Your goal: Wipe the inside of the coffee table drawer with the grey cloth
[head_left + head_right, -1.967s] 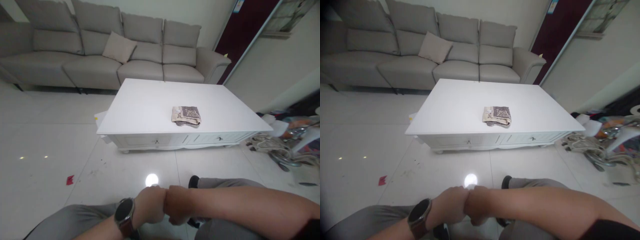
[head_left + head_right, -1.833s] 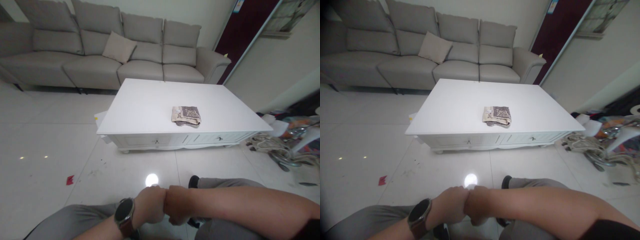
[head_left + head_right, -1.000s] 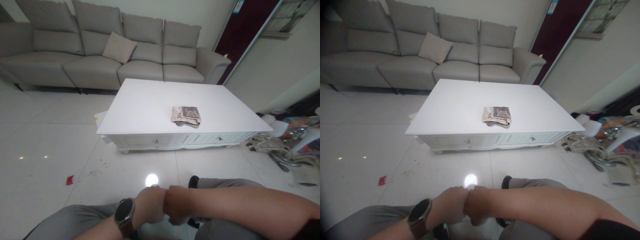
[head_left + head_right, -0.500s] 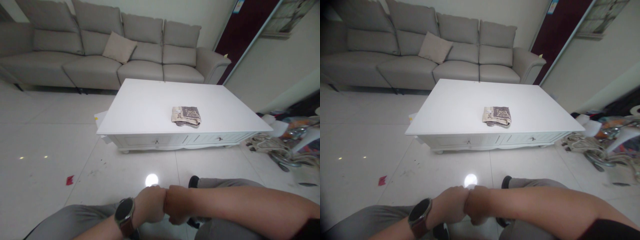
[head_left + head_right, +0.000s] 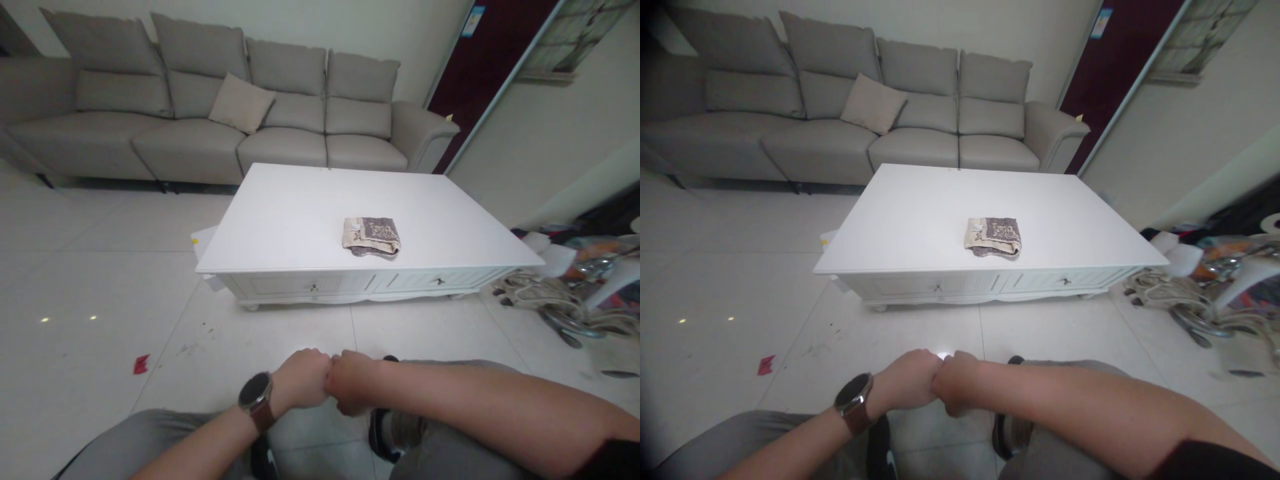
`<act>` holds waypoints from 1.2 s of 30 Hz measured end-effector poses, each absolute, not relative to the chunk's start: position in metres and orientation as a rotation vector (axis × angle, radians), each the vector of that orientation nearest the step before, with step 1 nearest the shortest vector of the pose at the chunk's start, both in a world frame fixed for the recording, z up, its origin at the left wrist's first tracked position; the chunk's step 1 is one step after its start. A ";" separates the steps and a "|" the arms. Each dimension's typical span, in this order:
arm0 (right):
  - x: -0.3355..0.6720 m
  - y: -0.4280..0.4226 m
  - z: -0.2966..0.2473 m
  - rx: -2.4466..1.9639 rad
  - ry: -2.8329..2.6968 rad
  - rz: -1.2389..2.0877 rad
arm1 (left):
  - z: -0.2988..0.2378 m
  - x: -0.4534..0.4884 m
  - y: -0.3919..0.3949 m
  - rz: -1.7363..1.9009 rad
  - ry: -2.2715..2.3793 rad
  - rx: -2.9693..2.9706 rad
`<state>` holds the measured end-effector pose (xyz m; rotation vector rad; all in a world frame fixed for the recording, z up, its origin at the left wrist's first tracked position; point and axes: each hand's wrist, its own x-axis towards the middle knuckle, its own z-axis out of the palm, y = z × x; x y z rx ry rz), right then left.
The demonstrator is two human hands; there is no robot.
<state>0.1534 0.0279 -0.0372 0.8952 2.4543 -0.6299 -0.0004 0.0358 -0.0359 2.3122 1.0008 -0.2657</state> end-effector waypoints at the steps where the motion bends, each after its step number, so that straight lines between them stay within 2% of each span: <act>1: 0.154 0.033 -0.034 0.849 2.432 -0.607 | -0.039 -0.001 0.041 -0.263 1.010 2.316; 12: 0.176 0.102 0.027 1.025 2.332 -0.524 | -0.104 -0.001 0.119 -0.078 1.464 2.188; 24: 0.203 0.133 0.053 1.291 2.314 -0.600 | -0.169 0.023 0.183 -0.011 1.726 1.962; 36: 0.241 0.145 0.054 1.471 2.225 -0.537 | -0.171 0.033 0.203 -0.052 1.719 2.011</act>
